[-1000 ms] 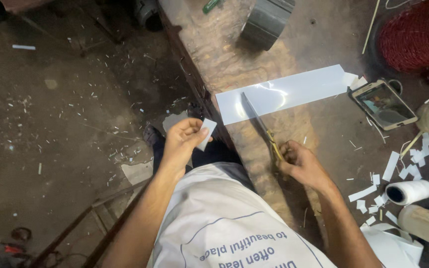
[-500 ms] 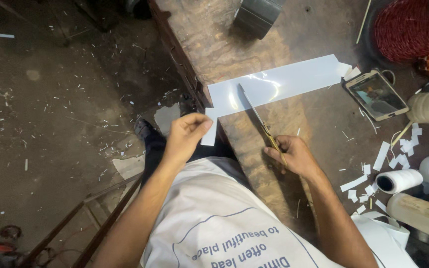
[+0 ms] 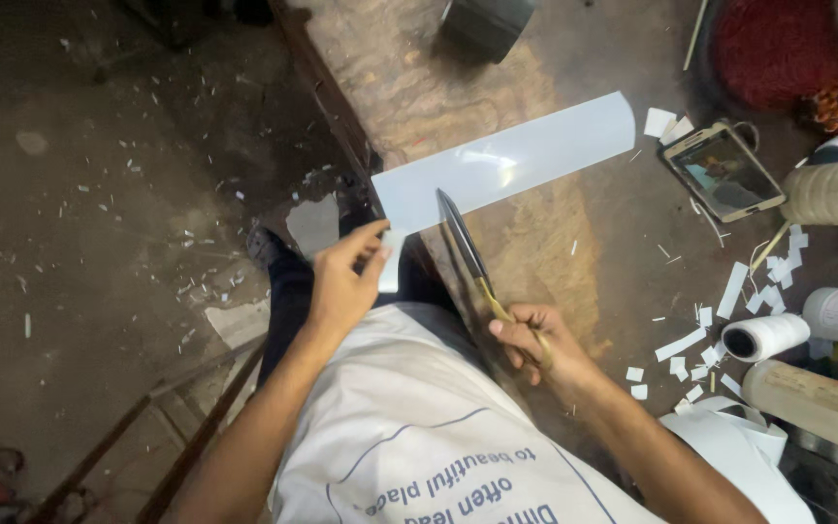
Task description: The person cuts a long strip of white paper into small rectangular pieces using scissors. They then insert these pieces into the slots of a black cylindrical component, repeating the cutting and inserting process.
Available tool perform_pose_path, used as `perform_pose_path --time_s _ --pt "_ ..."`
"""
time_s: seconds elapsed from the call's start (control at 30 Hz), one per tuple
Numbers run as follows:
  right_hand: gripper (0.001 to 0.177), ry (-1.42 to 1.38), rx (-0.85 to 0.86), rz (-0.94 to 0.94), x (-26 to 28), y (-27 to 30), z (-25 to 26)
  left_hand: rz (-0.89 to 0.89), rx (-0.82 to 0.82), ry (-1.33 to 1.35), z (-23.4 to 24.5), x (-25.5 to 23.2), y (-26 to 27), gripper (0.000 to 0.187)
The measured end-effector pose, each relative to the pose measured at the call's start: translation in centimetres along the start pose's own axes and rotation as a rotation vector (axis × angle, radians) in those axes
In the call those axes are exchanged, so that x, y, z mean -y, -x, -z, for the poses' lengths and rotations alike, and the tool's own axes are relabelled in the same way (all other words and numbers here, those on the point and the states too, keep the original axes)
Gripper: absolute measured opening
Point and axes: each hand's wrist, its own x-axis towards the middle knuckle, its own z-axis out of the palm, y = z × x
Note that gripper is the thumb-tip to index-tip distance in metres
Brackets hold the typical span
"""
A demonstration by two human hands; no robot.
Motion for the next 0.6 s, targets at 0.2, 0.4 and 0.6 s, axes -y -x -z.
perform_pose_path --time_s 0.2,0.4,0.6 --pt "0.033 0.012 -0.035 -0.034 -1.4 -0.5 -1.2 0.270 -0.178 0.398 -1.9 3.2 -0.4 0.022" --pt "0.035 0.004 -0.019 -0.040 -1.8 -0.8 -0.7 0.284 -0.276 0.502 -4.2 2.3 -1.7 0.018" --pt "0.034 -0.001 -0.024 -0.039 -1.8 -0.8 -0.8 0.343 -0.341 0.602 -5.0 1.2 -1.1 0.019"
